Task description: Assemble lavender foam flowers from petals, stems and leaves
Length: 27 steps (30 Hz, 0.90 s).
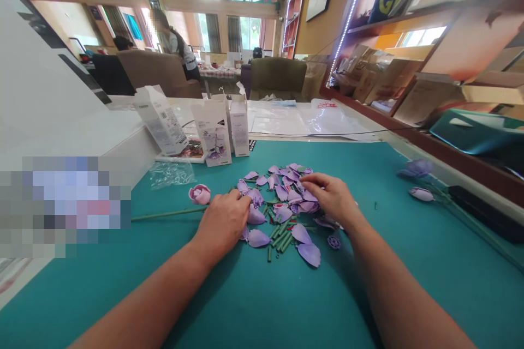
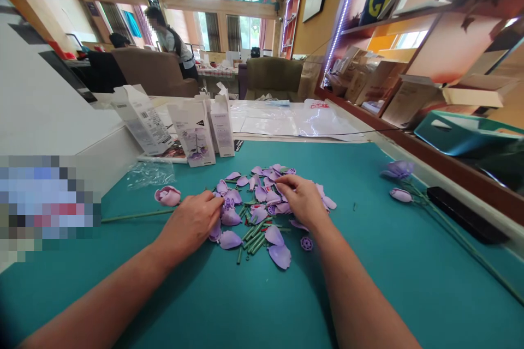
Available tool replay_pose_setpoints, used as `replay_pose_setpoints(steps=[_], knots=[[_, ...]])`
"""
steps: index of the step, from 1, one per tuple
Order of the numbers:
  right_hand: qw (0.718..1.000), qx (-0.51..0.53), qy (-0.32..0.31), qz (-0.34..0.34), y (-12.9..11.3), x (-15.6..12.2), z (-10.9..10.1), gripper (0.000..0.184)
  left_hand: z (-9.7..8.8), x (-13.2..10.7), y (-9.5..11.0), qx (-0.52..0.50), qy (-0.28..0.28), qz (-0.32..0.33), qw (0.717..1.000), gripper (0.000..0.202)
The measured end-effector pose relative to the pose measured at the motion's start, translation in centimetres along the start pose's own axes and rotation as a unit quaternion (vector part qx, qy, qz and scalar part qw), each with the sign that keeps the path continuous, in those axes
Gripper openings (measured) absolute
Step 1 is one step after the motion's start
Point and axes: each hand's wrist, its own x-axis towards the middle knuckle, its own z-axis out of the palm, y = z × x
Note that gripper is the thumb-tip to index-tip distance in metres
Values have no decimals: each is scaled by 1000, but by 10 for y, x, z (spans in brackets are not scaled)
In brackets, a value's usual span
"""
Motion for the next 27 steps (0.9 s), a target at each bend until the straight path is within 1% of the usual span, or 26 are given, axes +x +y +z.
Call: replay_pose_setpoints(steps=[3,4,6,12,17,19,23,27], knots=[[991,-123,-17,48,12,5,-28,16,2,1,-2,-7,-6,0,1000,24],[986,-152,-30,57,14,6,-33,15,3,1,-2,-8,-6,0,1000,24],[979,-184,-51,64,18,5,-37,13,4,2,-3,-16,-7,0,1000,24],[978,-192,-67,55,16,3,-24,15,8,3,-4,-61,3,6,998,20],[975,-206,-87,17,8,1,-17,18,11,1,-2,-57,17,-3,998,20],[976,-202,-84,11,6,0,-14,19,11,1,-1,-56,12,-2,998,21],[974,-209,-91,3,3,-1,-8,20,11,1,0,-58,-15,1,998,22],[971,-214,-103,-1,3,-1,-6,19,12,2,1,-66,-15,7,998,20]])
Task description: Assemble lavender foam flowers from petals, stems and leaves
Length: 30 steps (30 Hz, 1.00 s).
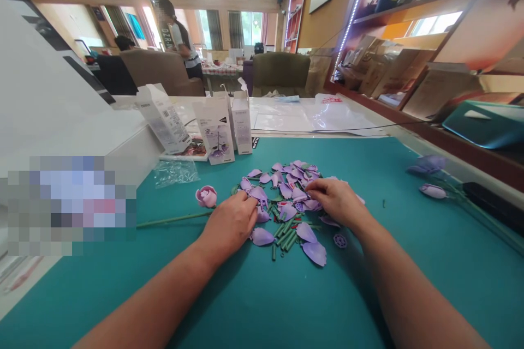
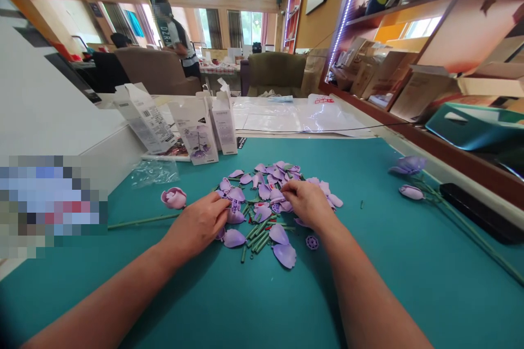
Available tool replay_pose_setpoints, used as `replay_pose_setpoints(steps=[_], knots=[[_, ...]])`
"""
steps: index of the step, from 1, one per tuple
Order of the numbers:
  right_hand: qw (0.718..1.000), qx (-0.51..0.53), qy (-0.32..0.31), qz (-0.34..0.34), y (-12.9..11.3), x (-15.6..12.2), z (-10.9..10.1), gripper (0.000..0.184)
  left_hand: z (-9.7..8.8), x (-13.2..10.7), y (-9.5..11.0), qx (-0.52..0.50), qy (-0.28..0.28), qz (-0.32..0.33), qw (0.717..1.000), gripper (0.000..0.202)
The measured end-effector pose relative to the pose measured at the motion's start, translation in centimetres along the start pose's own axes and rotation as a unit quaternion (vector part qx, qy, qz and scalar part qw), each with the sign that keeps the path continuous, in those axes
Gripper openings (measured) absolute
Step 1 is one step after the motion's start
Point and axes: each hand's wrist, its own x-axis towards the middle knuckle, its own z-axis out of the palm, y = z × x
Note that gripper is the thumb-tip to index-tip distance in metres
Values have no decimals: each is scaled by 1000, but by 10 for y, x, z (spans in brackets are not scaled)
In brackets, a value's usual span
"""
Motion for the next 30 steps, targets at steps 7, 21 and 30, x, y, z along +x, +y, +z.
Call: replay_pose_setpoints(steps=[7,21,30], knots=[[997,-34,-58,-46,-3,0,7,19,1,-1,-2,-7,-1,4,1000,23],[981,-129,-98,-104,-1,-2,20,21,0,-1,-3,-6,5,-7,1000,21],[990,-100,-36,-98,-3,0,21,16,0,0,-6,2,13,-8,1000,23]])
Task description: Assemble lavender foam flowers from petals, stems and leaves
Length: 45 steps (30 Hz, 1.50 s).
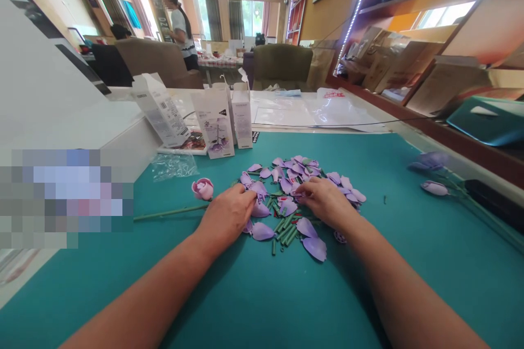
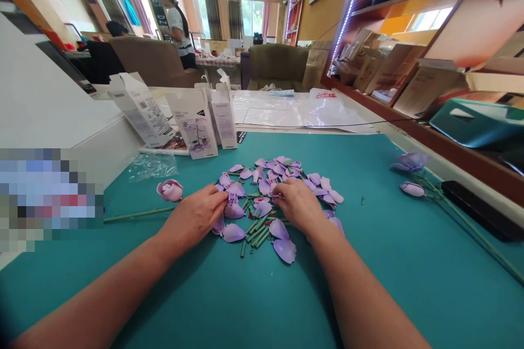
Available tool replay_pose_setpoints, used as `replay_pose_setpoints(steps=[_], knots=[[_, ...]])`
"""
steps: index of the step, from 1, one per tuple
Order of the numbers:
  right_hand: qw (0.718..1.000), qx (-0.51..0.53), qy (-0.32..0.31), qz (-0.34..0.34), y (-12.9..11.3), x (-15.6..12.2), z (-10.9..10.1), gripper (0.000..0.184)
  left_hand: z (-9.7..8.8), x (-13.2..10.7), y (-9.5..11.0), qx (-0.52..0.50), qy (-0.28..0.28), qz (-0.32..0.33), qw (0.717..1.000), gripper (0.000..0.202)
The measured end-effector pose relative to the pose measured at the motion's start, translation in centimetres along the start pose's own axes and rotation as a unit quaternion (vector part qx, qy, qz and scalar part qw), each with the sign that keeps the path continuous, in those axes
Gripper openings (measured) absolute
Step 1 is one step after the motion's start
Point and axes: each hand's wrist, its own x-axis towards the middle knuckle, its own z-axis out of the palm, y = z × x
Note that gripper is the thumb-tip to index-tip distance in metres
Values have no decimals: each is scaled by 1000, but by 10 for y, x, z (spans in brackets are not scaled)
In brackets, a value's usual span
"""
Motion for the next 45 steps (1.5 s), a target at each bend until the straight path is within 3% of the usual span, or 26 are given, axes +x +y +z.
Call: replay_pose_setpoints(steps=[4,12,22,27,36,45], knots=[[998,53,34,6,-5,-1,-10,20,-1,0,-1,2,-11,-6,1000,24],[996,71,-29,36,-12,-6,-12,19,-4,1,-10,-18,17,-24,999,23],[987,43,91,125,5,-3,-14,24,-2,6,-26,4,14,-72,997,27],[997,4,35,72,-5,11,-10,25,-2,7,-25,25,-13,-88,996,27],[995,-100,-15,24,-48,71,9,27,0,11,-34,35,-25,-118,992,27],[995,-93,-3,34,-53,70,22,26,9,16,-38,42,-21,-131,990,30]])
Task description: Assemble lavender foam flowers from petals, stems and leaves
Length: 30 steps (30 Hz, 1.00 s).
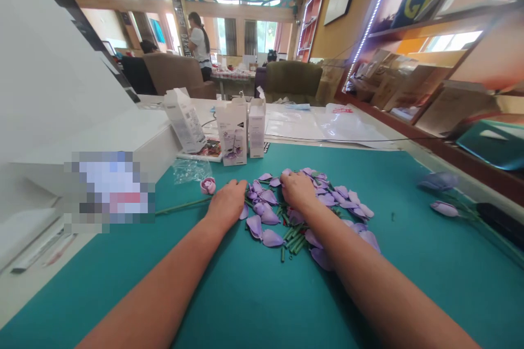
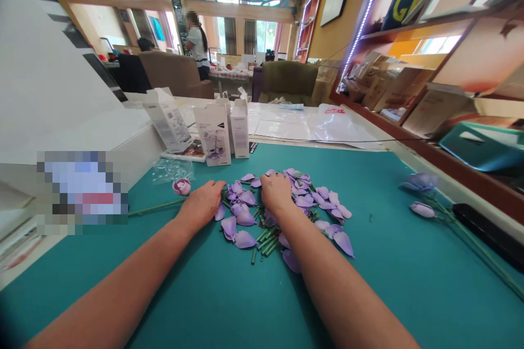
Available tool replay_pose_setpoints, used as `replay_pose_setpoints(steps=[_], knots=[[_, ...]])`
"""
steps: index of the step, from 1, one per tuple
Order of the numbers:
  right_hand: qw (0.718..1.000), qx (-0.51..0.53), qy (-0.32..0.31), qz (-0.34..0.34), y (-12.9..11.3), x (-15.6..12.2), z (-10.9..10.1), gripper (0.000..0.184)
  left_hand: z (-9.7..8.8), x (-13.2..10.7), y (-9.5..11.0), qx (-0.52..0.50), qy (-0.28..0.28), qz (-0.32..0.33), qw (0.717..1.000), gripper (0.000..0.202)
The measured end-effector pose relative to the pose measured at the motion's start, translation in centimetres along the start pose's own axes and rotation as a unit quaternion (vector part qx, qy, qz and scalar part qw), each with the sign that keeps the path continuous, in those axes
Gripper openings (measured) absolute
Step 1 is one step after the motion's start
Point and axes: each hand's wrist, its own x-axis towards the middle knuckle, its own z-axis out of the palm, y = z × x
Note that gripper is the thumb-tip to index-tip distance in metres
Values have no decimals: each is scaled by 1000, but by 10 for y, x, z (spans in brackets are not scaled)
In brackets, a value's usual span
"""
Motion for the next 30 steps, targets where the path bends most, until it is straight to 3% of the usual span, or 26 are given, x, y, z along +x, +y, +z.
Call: replay_pose_setpoints(steps=[6,10,16,22,27,30], knots=[[990,127,60,22,6,-20,-8,29,4,2,1,-1,19,-13,1000,32],[952,286,95,57,23,-34,-15,31,5,2,1,-2,32,-20,999,34],[828,539,98,120,38,-50,-17,35,7,-1,2,-4,45,-20,999,33],[713,690,12,124,24,-61,-13,39,5,-2,1,-22,52,-15,998,32],[555,820,-59,125,15,-64,-16,37,-6,-10,11,-62,106,35,992,36],[537,832,-68,121,11,-65,-16,37,-12,-18,22,-179,147,119,965,29]])
